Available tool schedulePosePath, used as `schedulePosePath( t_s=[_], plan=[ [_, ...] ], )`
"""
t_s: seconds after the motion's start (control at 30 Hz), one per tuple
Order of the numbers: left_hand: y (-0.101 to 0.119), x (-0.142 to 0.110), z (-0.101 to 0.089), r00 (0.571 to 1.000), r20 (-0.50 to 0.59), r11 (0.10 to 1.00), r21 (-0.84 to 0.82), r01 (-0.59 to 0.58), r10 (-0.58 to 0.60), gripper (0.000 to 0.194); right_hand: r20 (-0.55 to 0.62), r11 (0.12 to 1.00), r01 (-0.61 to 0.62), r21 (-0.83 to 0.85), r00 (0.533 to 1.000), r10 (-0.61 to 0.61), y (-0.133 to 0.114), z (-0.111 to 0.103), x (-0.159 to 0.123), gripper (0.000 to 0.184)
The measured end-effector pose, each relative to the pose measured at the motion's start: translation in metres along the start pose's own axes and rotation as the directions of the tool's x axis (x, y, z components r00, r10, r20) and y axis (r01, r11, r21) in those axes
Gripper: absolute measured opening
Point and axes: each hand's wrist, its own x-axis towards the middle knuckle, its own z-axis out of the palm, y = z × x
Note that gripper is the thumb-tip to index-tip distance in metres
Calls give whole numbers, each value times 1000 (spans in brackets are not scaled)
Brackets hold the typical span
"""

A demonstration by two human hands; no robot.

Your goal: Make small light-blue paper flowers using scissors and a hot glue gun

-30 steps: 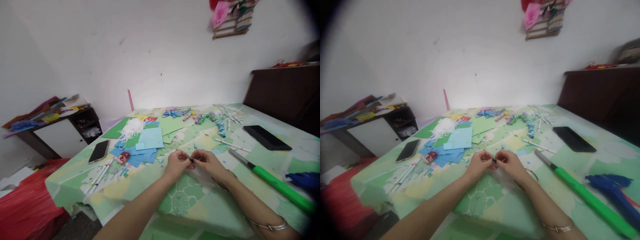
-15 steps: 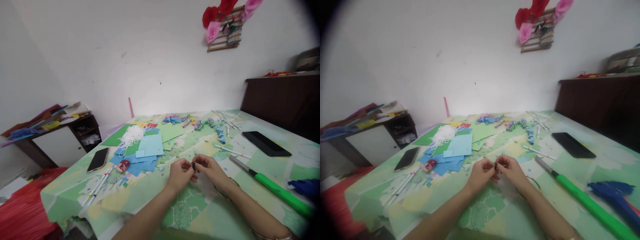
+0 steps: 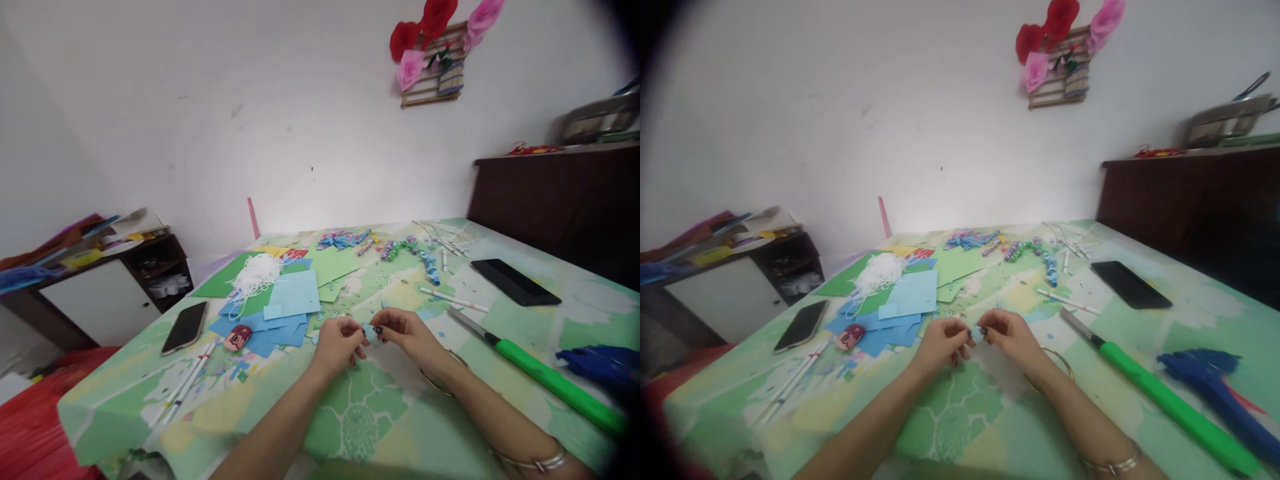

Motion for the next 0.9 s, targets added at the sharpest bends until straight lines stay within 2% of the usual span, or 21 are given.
schedulePosePath(
  t_s=[0.1,0.2,0.27,0.37,0.43,0.47,0.5,0.57,0.63,0.73,0.9],
  plan=[
    [-2,1,-14,995,-89,990,139,-37,50,12,-98,1000,-9,-19,995,7,1,-2,3,13],
    [-3,3,-32,985,-148,948,317,-38,89,13,-281,998,-12,-54,960,-3,2,-10,7,15],
    [-2,4,-43,985,-154,896,444,1,75,15,-443,997,-12,-73,896,-21,4,-20,9,17],
    [0,6,-53,987,-153,816,577,48,50,16,-635,996,-33,-87,772,-30,7,-40,9,22],
    [-1,8,-56,992,-123,777,627,60,23,15,-701,979,-108,-174,712,-46,9,-52,7,23],
    [-2,10,-56,994,-109,759,648,58,17,15,-702,945,-178,-276,709,-71,11,-57,6,23],
    [-3,11,-57,995,-99,742,669,53,18,14,-678,881,-252,-400,729,-99,13,-60,5,22],
    [-6,15,-58,995,-92,707,706,42,32,12,-580,704,-340,-624,805,-125,17,-63,5,25],
    [-7,18,-60,995,-91,684,729,38,41,12,-466,583,-324,-745,878,-107,22,-62,6,30],
    [-7,21,-66,994,-98,681,732,37,51,11,-354,531,-261,-806,932,-79,27,-57,11,31],
    [-3,21,-77,994,-101,706,707,41,44,12,-304,464,-266,-845,953,-8,30,-58,14,18]
  ],
)
